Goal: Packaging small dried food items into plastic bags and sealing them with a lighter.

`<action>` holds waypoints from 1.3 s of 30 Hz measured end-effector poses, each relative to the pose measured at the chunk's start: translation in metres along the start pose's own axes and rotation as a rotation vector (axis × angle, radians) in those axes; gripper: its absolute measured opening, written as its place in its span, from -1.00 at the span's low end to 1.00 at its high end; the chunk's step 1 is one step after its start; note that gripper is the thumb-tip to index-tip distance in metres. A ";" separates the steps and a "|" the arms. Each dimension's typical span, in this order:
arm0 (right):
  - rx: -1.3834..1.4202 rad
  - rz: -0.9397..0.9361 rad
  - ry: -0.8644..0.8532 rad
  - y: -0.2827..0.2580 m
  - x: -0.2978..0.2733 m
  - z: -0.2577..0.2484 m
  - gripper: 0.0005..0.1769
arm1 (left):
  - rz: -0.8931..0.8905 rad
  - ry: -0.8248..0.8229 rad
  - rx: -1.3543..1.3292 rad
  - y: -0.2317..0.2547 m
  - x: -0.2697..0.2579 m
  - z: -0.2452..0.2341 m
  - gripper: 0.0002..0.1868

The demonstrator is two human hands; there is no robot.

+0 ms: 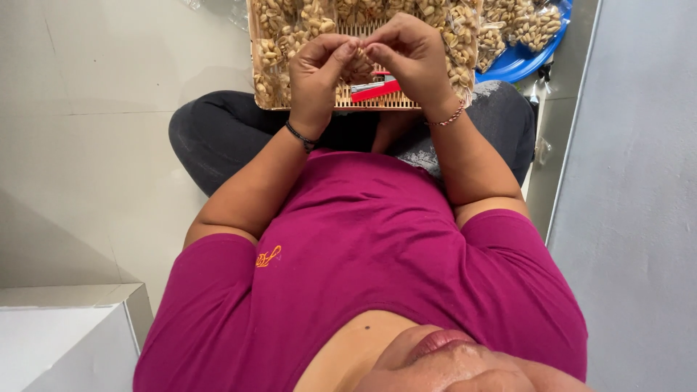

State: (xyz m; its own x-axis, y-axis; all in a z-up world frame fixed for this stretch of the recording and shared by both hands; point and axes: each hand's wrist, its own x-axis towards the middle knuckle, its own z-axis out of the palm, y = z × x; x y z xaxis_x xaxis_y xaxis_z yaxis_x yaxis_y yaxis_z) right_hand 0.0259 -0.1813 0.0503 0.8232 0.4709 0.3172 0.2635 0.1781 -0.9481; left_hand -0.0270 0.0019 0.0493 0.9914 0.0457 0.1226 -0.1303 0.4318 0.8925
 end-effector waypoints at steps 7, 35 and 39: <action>-0.069 0.000 0.068 -0.001 -0.001 0.000 -0.95 | -0.118 0.046 -0.005 0.006 -0.001 -0.008 -0.84; -0.031 0.021 0.117 -0.006 -0.004 0.006 -0.79 | 0.006 0.108 0.057 0.004 -0.007 -0.008 -0.85; -0.041 0.028 0.103 -0.007 -0.004 0.005 -0.82 | -0.020 0.128 0.066 0.006 -0.007 -0.010 -0.80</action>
State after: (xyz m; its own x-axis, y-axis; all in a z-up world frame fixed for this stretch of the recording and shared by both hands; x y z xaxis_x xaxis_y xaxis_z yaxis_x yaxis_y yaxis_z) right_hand 0.0185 -0.1794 0.0556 0.8771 0.3839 0.2888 0.2586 0.1294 -0.9573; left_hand -0.0345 0.0132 0.0490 0.9868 0.1537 0.0518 -0.1066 0.3742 0.9212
